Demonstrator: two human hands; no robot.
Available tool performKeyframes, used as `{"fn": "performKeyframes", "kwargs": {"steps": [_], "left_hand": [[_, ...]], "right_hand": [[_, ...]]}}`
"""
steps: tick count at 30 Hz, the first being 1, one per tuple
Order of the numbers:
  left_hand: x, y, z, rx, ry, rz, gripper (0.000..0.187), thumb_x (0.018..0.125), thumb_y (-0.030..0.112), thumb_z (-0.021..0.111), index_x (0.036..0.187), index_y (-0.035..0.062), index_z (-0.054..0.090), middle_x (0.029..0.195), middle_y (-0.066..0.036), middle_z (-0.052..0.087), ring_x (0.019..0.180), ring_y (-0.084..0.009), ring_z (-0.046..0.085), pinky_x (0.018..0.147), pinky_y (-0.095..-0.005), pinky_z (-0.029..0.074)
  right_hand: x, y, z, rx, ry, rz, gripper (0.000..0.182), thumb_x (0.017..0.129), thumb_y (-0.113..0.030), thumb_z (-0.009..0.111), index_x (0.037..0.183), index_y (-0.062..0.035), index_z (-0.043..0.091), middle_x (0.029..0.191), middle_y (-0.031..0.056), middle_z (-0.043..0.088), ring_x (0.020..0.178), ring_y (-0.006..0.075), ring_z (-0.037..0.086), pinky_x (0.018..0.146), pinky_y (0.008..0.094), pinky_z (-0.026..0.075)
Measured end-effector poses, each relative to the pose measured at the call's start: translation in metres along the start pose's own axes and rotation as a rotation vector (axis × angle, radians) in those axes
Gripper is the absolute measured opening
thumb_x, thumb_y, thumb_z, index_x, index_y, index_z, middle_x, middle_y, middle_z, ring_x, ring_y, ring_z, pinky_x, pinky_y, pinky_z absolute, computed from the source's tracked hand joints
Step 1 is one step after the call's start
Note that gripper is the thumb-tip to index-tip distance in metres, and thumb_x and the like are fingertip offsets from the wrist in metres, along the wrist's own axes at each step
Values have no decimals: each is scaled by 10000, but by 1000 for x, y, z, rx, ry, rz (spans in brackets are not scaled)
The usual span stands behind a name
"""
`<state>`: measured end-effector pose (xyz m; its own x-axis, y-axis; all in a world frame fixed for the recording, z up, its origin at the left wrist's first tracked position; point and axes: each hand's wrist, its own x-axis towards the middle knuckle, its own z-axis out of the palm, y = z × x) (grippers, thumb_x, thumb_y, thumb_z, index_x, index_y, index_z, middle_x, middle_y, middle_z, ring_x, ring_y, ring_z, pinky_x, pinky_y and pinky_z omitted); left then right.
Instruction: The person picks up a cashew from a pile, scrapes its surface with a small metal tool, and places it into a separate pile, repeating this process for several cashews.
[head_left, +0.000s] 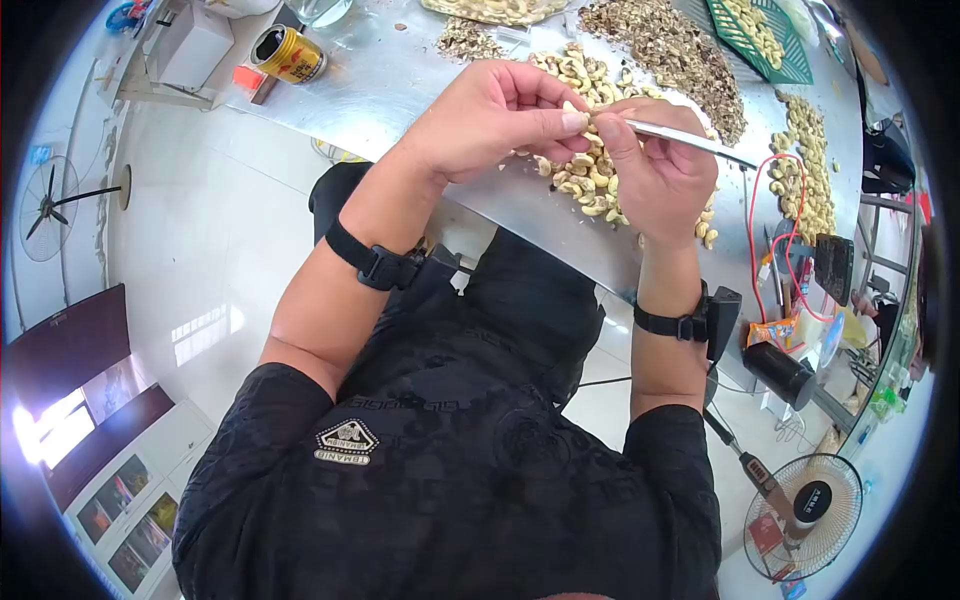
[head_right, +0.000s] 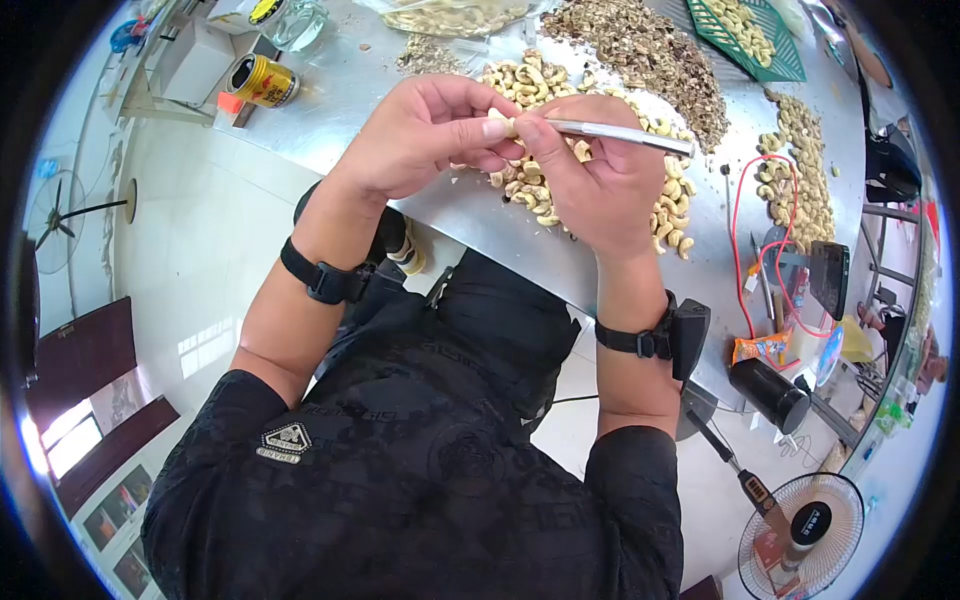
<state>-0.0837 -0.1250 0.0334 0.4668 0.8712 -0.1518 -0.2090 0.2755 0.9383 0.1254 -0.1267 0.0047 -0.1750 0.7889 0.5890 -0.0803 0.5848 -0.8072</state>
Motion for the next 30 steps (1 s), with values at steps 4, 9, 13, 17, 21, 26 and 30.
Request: {"fn": "performKeyframes", "kwargs": {"steps": [4,9,13,17,21,26,30], "left_hand": [[-1,4,0,-36,-11,-48,255,961,92,676,1181,-35,655,1029,-140,729,930,-197,741,781,-277,621],[-2,-3,-2,-54,-64,-51,222,968,80,659,1154,-40,657,1012,-144,728,909,-205,747,769,-283,629],[-3,-7,-6,-157,-95,-72,187,975,65,642,1130,-38,657,998,-145,728,908,-210,748,766,-296,636],[0,-11,-8,-113,-74,-29,175,971,51,645,1122,-36,654,986,-148,731,912,-217,747,778,-304,636],[3,-10,-1,-39,0,47,194,936,18,683,1120,-38,657,986,-145,734,917,-223,745,797,-314,630],[8,-15,3,142,32,140,211,885,7,749,1073,-51,674,894,-118,742,836,-155,731,742,-261,601],[8,-12,5,175,-4,121,233,905,-12,713,1130,-42,659,1010,-144,735,911,-206,739,786,-308,621]], "right_hand": [[3,-6,6,85,71,64,89,902,2,741,941,4,661,894,83,693,772,103,643,669,230,516],[1,-8,6,148,72,172,128,913,-18,738,991,11,642,869,68,708,795,115,692,691,230,544],[1,-9,8,159,93,227,145,914,-43,748,997,6,641,825,50,707,763,100,681,673,219,532],[2,-4,9,151,153,313,144,909,-53,755,988,0,647,802,44,702,710,82,648,631,218,510],[3,-2,11,192,239,364,136,907,-78,764,956,-8,659,782,36,693,678,70,628,586,215,487],[0,0,5,50,199,289,134,897,-96,770,884,-8,669,754,20,673,674,63,628,574,208,482],[0,3,2,-21,204,278,140,877,-99,785,905,-13,679,747,15,666,691,63,642,591,208,499]]}}
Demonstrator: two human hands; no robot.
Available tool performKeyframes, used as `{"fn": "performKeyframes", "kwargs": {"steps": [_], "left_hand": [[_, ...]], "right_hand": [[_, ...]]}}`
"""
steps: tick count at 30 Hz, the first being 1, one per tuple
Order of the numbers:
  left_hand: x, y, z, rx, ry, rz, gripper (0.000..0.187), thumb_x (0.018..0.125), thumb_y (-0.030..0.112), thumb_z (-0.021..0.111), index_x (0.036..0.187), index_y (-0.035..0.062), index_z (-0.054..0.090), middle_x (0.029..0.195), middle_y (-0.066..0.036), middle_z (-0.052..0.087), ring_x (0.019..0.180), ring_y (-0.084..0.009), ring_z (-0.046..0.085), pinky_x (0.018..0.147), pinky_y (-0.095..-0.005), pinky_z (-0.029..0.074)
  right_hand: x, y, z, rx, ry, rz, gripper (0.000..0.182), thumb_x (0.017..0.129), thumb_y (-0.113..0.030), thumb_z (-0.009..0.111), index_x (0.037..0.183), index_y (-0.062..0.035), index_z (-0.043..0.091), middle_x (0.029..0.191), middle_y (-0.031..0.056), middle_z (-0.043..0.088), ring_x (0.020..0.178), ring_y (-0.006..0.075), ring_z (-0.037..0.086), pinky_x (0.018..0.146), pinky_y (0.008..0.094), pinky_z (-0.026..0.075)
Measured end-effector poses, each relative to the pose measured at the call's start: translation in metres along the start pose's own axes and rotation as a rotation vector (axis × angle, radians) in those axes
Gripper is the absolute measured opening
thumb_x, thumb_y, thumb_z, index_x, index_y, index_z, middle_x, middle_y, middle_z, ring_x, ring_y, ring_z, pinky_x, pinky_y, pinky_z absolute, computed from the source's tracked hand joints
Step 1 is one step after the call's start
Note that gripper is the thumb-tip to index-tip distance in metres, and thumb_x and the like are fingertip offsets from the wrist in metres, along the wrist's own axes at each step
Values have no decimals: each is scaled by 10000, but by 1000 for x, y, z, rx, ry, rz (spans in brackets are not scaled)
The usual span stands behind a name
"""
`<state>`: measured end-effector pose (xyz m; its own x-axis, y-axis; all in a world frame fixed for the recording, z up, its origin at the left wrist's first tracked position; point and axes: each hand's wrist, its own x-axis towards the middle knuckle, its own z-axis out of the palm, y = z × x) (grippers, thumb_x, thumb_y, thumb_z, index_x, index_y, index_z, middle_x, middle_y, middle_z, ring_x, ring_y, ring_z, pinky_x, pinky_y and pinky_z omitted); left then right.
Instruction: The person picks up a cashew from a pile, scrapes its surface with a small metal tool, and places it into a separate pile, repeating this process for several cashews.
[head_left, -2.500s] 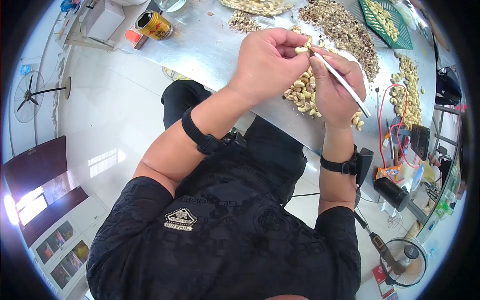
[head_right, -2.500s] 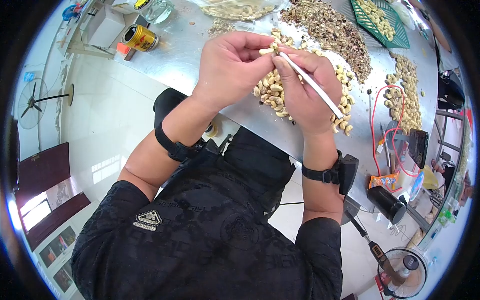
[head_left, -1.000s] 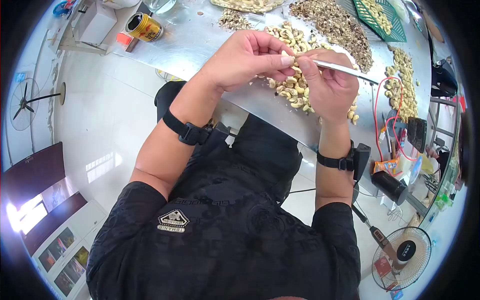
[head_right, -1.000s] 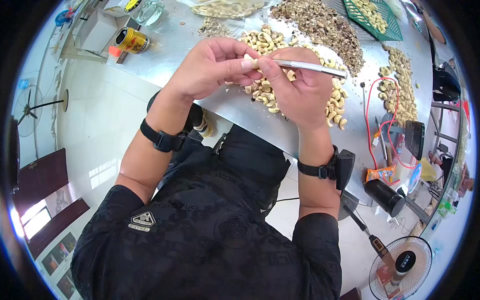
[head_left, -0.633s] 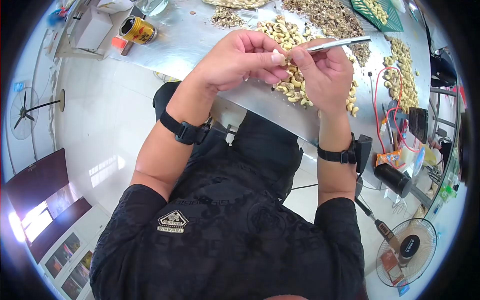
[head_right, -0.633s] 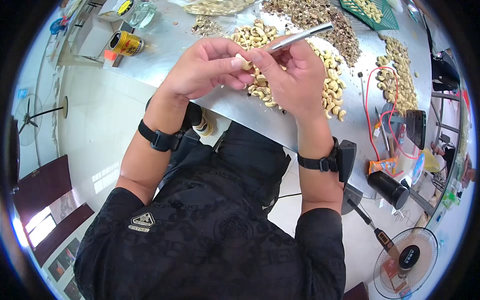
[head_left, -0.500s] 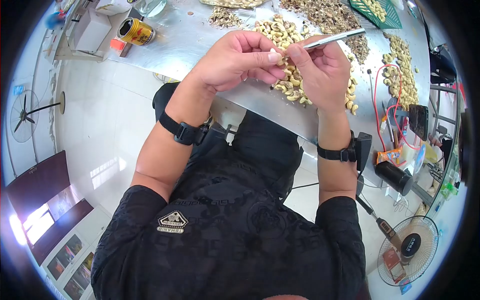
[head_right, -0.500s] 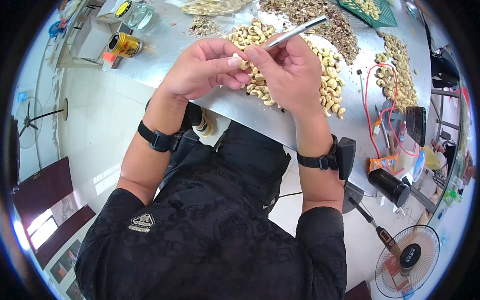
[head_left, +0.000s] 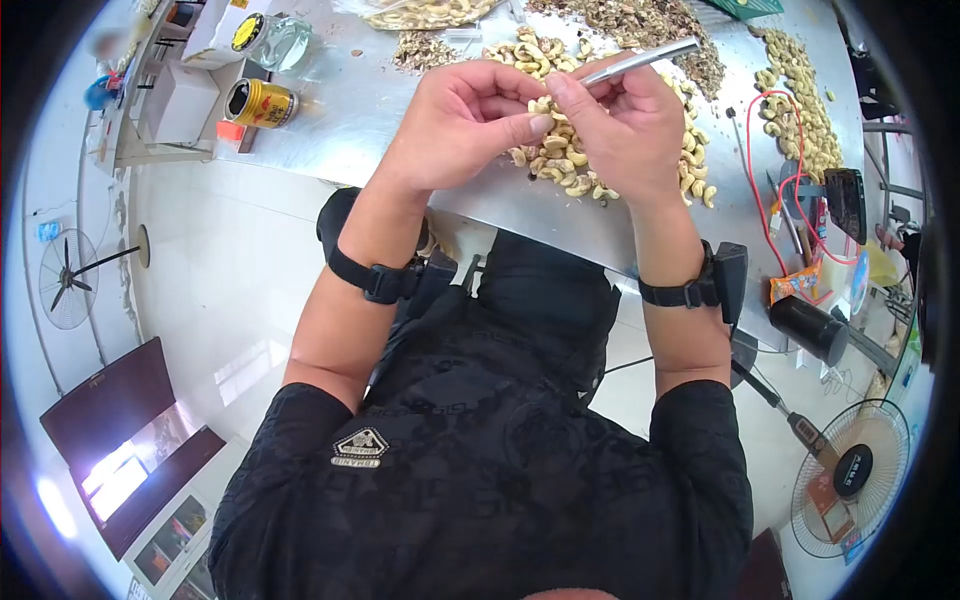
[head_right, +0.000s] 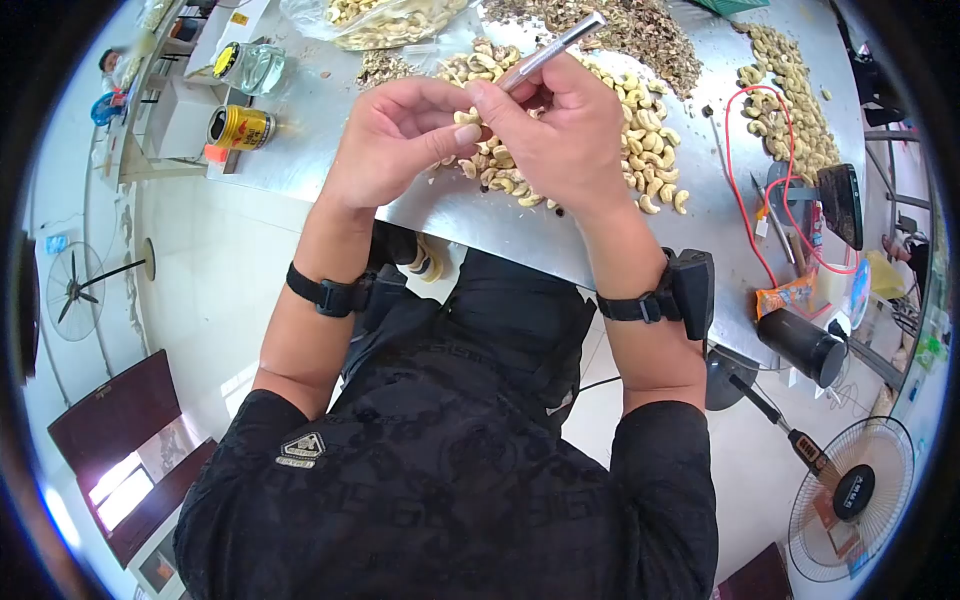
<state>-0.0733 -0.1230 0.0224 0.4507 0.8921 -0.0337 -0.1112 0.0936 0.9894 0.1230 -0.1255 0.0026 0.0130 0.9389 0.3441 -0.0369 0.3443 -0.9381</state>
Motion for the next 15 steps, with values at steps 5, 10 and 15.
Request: {"fn": "performKeyframes", "kwargs": {"steps": [5,10,15], "left_hand": [[4,-2,-3,-154,-10,-66,224,925,6,696,1141,-43,661,1012,-146,734,918,-203,737,785,-295,620],[3,-6,-3,-207,-6,-34,223,933,24,694,1144,-41,664,1006,-149,734,920,-195,735,785,-288,620],[3,-1,-1,-80,40,-5,227,928,41,709,1136,-39,666,988,-142,735,916,-188,734,767,-281,615]], "right_hand": [[4,-11,3,111,10,20,146,879,-67,774,967,-17,669,765,15,679,708,64,653,617,206,518],[4,-6,-4,99,-93,17,141,887,-59,765,963,-18,653,812,21,693,723,65,659,634,202,520],[2,0,-3,30,-116,-30,147,889,-67,768,970,-16,657,803,28,681,719,69,656,621,210,512]]}}
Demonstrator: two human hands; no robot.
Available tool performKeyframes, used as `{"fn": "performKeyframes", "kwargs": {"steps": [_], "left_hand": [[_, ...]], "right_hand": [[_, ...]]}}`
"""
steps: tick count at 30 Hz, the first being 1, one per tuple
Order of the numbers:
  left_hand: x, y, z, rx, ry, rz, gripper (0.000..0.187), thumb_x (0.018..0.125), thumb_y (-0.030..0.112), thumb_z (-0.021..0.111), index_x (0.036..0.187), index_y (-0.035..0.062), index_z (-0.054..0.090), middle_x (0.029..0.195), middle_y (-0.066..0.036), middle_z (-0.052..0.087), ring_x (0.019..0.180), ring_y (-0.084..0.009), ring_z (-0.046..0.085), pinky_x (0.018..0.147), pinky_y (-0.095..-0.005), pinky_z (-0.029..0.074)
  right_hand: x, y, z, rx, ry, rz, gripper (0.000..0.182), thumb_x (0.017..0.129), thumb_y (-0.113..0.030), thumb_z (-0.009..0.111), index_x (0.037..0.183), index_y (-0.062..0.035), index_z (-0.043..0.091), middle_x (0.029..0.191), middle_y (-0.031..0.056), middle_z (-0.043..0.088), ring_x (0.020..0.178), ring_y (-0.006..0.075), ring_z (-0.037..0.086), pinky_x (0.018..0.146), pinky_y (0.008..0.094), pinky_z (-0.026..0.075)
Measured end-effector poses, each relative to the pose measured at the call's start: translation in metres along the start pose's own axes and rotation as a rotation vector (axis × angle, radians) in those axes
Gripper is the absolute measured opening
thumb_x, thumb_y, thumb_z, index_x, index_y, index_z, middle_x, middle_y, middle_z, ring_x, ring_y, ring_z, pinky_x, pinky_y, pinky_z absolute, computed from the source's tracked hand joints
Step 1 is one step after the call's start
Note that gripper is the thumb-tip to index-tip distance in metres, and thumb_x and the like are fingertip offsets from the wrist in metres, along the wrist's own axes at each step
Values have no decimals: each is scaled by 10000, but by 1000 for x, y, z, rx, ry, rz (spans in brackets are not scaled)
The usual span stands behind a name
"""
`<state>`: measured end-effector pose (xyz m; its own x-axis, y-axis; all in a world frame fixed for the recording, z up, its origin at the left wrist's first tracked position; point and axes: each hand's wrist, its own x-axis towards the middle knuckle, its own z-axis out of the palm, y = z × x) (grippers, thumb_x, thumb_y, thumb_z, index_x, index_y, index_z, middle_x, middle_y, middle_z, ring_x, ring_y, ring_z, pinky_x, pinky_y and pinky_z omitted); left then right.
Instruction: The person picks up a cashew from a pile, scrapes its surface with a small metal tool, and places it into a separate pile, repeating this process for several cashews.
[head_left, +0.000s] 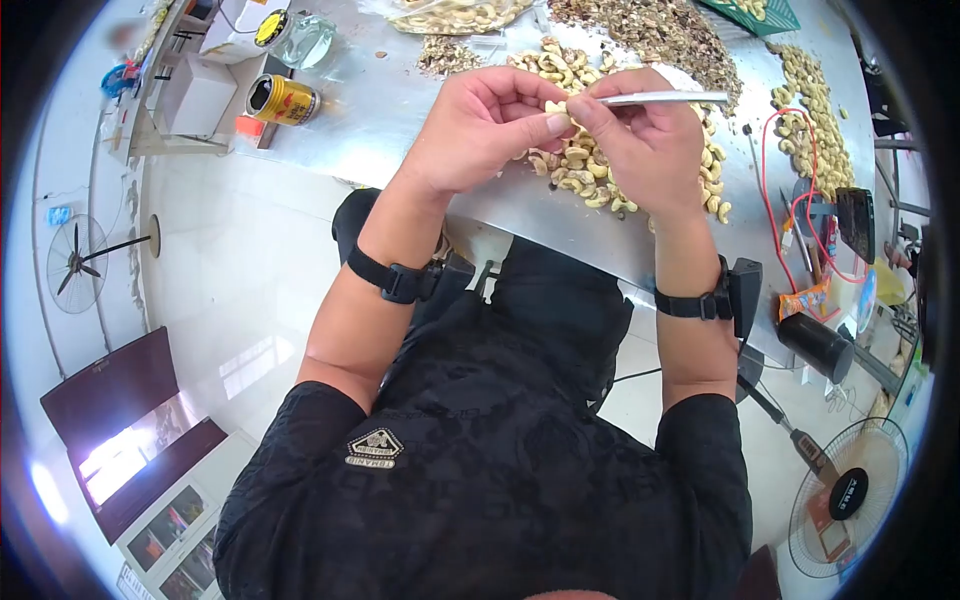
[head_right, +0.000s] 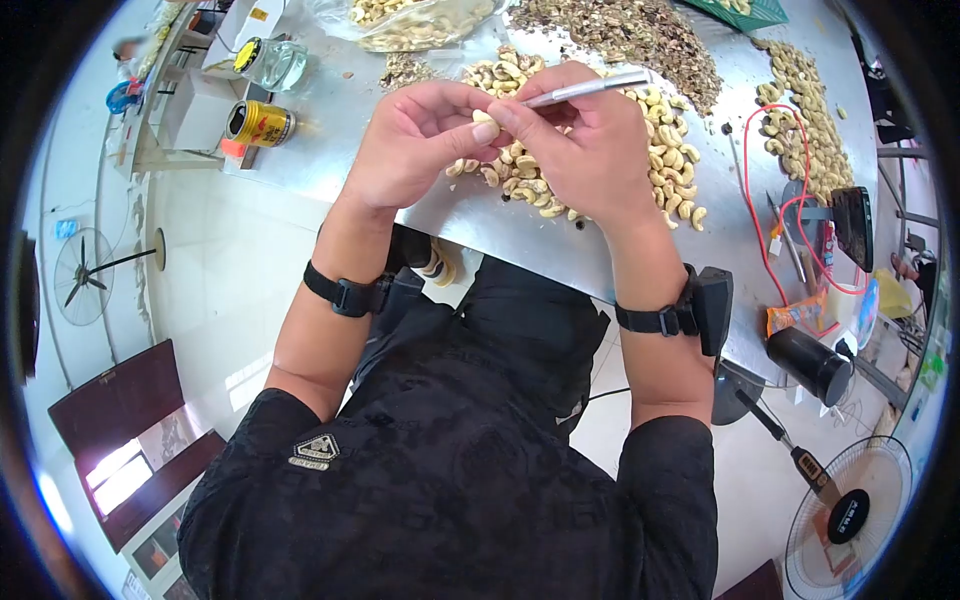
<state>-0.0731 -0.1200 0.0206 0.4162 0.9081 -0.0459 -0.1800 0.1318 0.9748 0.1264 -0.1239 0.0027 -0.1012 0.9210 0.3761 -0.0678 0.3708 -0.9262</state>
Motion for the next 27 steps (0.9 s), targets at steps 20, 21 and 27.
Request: {"fn": "performKeyframes", "kwargs": {"steps": [20,21,27], "left_hand": [[16,2,-6,-200,27,-105,174,986,94,631,1098,-32,675,974,-151,738,822,-200,745,709,-294,624],[16,0,-4,-161,46,-143,148,966,72,647,1080,-13,686,916,-135,745,796,-183,740,693,-292,614],[16,-1,5,-122,88,-38,63,924,39,670,980,21,646,847,-66,717,746,-125,703,670,-270,583]], "right_hand": [[7,-7,2,2,246,292,147,911,-35,739,971,-21,606,820,46,659,736,107,648,634,239,521],[8,-10,-2,-133,259,323,148,905,-21,734,984,-16,609,805,35,646,733,103,623,652,248,512],[-4,3,-17,-111,180,252,161,973,-40,643,1123,16,626,970,55,645,842,102,608,742,252,510]]}}
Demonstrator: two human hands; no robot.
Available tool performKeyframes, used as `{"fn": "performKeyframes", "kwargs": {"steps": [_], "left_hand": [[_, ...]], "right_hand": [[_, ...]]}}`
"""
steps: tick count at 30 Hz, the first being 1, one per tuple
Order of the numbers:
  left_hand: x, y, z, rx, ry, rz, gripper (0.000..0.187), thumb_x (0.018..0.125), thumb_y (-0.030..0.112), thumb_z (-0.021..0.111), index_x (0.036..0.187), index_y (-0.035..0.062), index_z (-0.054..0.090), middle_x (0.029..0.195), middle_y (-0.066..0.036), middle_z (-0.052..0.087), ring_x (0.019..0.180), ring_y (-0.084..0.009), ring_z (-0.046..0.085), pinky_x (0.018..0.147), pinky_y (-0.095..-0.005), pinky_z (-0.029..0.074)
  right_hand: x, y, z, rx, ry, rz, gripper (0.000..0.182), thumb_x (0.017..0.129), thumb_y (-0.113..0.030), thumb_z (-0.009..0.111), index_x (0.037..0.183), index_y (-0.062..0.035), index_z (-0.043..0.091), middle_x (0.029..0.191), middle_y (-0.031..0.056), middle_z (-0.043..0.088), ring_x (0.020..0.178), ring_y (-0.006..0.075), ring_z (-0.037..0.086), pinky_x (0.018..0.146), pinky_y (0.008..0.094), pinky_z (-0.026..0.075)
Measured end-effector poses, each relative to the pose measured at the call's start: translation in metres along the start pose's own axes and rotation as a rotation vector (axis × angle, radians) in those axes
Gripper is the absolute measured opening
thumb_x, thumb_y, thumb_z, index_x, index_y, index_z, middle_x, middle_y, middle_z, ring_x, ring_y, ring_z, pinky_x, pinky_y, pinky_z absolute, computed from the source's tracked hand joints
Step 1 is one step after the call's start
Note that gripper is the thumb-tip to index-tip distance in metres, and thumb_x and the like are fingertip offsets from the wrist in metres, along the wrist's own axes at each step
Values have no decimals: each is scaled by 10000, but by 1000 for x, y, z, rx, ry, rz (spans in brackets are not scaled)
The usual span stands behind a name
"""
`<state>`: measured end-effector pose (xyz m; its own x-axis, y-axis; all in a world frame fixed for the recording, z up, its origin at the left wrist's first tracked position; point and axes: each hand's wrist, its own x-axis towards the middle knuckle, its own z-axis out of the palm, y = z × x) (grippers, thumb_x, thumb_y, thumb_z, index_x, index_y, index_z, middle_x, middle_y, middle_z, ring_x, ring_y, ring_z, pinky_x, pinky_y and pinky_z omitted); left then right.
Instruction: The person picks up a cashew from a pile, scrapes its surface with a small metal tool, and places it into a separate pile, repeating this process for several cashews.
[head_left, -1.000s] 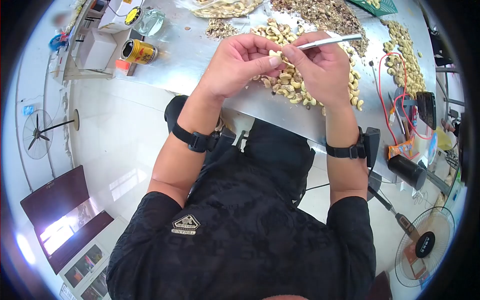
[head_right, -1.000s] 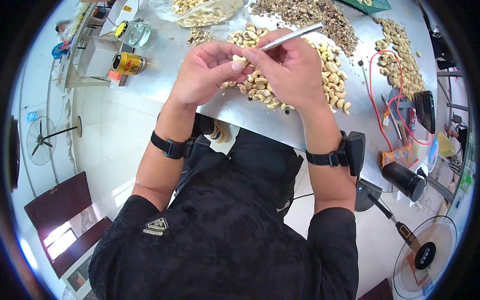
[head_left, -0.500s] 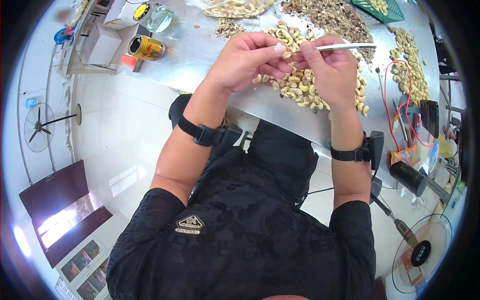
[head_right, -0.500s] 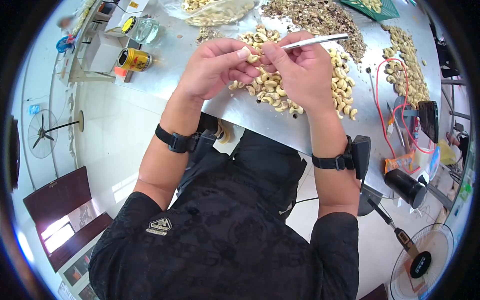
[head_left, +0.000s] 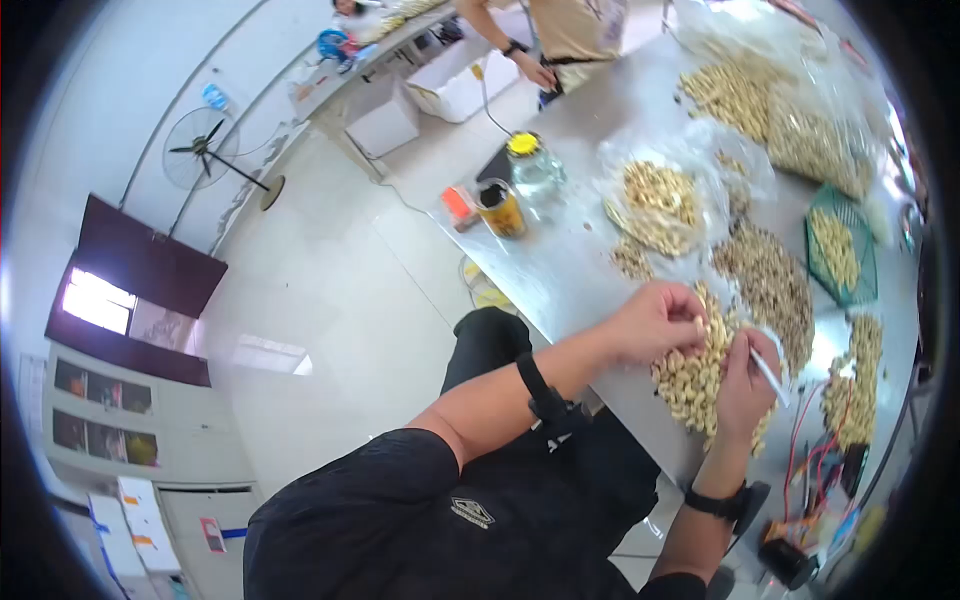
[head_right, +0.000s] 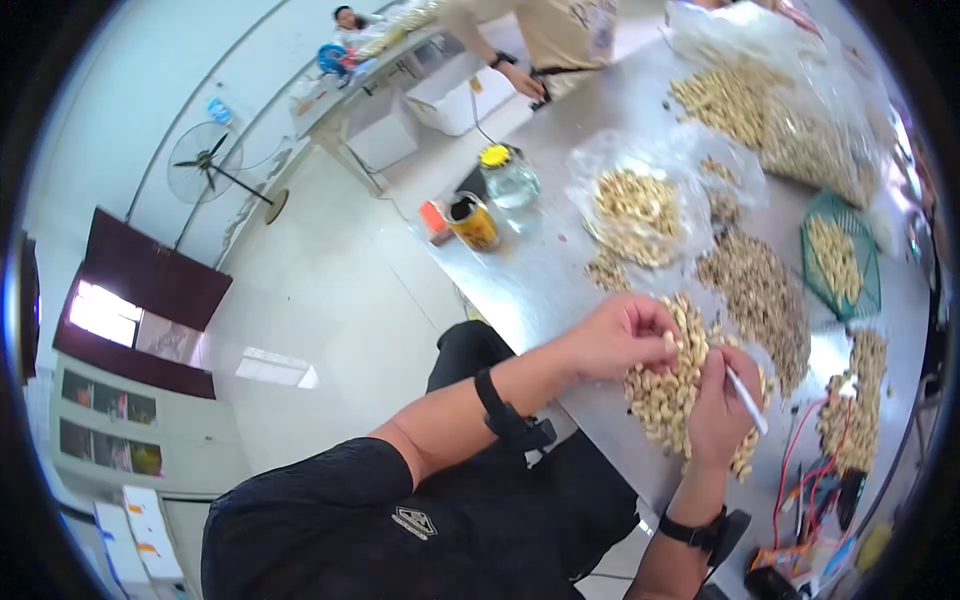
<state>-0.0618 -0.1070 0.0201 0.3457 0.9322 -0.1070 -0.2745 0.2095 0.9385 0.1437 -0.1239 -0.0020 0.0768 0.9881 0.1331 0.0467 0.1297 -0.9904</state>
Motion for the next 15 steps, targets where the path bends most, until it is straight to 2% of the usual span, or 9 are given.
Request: {"fn": "performKeyframes", "kwargs": {"steps": [3,4,7,8,11,13,15], "left_hand": [[-1,15,6,21,45,24,65,922,28,663,975,13,628,824,-44,679,750,-122,699,659,-271,579],[-2,17,7,37,38,40,67,921,24,659,978,11,625,822,-40,671,756,-123,699,655,-266,575],[-3,15,5,83,16,70,75,918,14,652,985,7,618,818,-34,655,771,-126,698,645,-255,561],[1,7,1,95,2,83,77,918,13,655,984,6,617,819,-35,657,775,-127,699,642,-252,556],[-1,1,5,71,28,81,95,900,11,672,967,2,605,812,-55,670,749,-138,697,624,-256,546],[-3,2,9,38,37,88,94,866,-6,666,927,1,594,769,-76,675,697,-144,691,601,-278,554],[0,-1,4,-11,61,69,125,892,18,689,980,11,601,826,-71,688,743,-137,698,628,-267,555]], "right_hand": [[6,-23,16,-119,72,4,213,1013,-55,578,1213,14,603,1005,76,668,826,94,610,725,239,504],[4,-15,16,-79,66,-83,280,1026,-67,560,1295,8,568,1037,85,682,813,89,611,705,234,499],[1,-4,14,12,-5,-188,291,1031,-64,551,1313,7,558,1019,82,686,786,88,607,683,231,495],[-1,-7,16,87,7,-110,276,1030,-60,555,1297,5,575,1006,82,681,790,92,607,685,226,493],[0,4,5,72,-88,-179,264,1027,-58,561,1282,4,592,983,78,674,787,93,606,678,226,491],[1,-3,9,87,-61,-198,217,1025,-58,564,1226,10,610,973,82,668,819,109,633,709,244,520],[2,-6,14,124,-29,-232,192,1027,-60,560,1196,13,612,979,88,668,842,122,650,733,256,537]]}}
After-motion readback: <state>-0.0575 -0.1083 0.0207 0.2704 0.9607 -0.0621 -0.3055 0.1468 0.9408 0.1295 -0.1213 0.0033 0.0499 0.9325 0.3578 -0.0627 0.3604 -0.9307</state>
